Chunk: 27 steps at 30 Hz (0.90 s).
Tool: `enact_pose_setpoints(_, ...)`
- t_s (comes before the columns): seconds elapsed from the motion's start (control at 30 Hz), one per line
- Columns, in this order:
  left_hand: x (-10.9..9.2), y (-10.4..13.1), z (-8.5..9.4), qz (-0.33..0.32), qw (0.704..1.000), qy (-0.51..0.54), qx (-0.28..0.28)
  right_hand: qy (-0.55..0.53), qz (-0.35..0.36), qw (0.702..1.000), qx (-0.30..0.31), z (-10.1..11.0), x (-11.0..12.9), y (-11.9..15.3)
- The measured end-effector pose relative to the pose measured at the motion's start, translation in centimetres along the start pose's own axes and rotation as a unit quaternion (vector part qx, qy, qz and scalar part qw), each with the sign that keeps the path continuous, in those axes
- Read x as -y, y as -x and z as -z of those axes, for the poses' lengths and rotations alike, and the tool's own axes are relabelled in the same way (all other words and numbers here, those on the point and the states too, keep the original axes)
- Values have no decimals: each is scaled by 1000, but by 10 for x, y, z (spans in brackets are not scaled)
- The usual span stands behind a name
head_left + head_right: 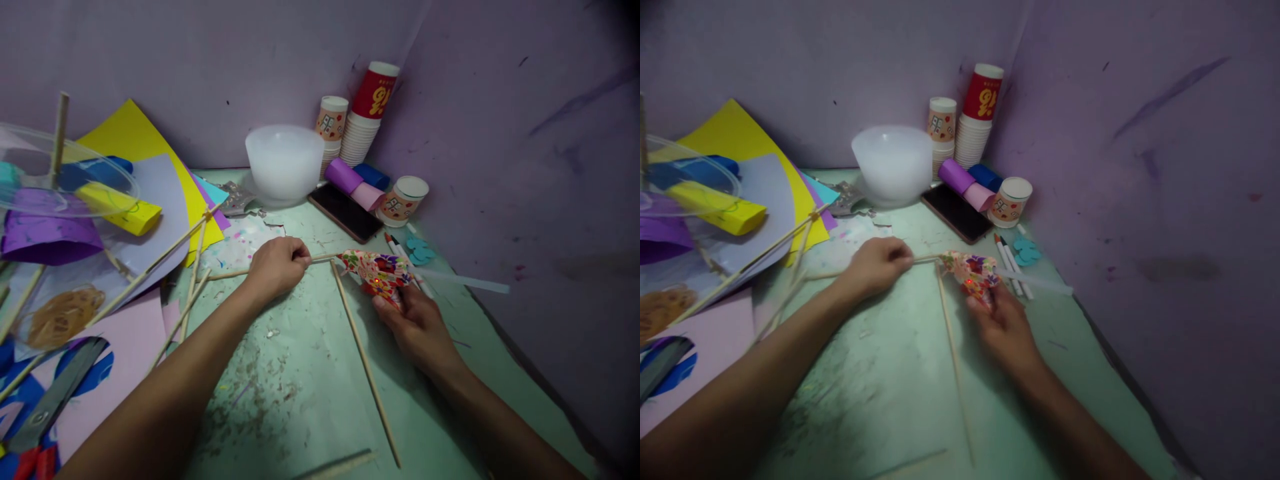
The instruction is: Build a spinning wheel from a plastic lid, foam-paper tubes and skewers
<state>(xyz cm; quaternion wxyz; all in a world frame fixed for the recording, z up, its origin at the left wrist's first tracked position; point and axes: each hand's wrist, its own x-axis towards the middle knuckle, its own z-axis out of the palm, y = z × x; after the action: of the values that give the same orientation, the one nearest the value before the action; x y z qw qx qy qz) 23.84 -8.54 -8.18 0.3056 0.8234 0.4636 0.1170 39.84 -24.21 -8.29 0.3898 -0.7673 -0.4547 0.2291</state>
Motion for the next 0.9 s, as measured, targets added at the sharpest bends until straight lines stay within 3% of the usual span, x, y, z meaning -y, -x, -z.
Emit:
enact_pose_setpoints(0.7, -1, 0, 1, -4, 1000, 5, 0, 13, -27, 1000, -3, -1, -2, 0)
enact_pose_setpoints(0.9, 0, 1, 1, -6, 1000, 10, -6, 35, -6, 999, -6, -1, 0, 2)
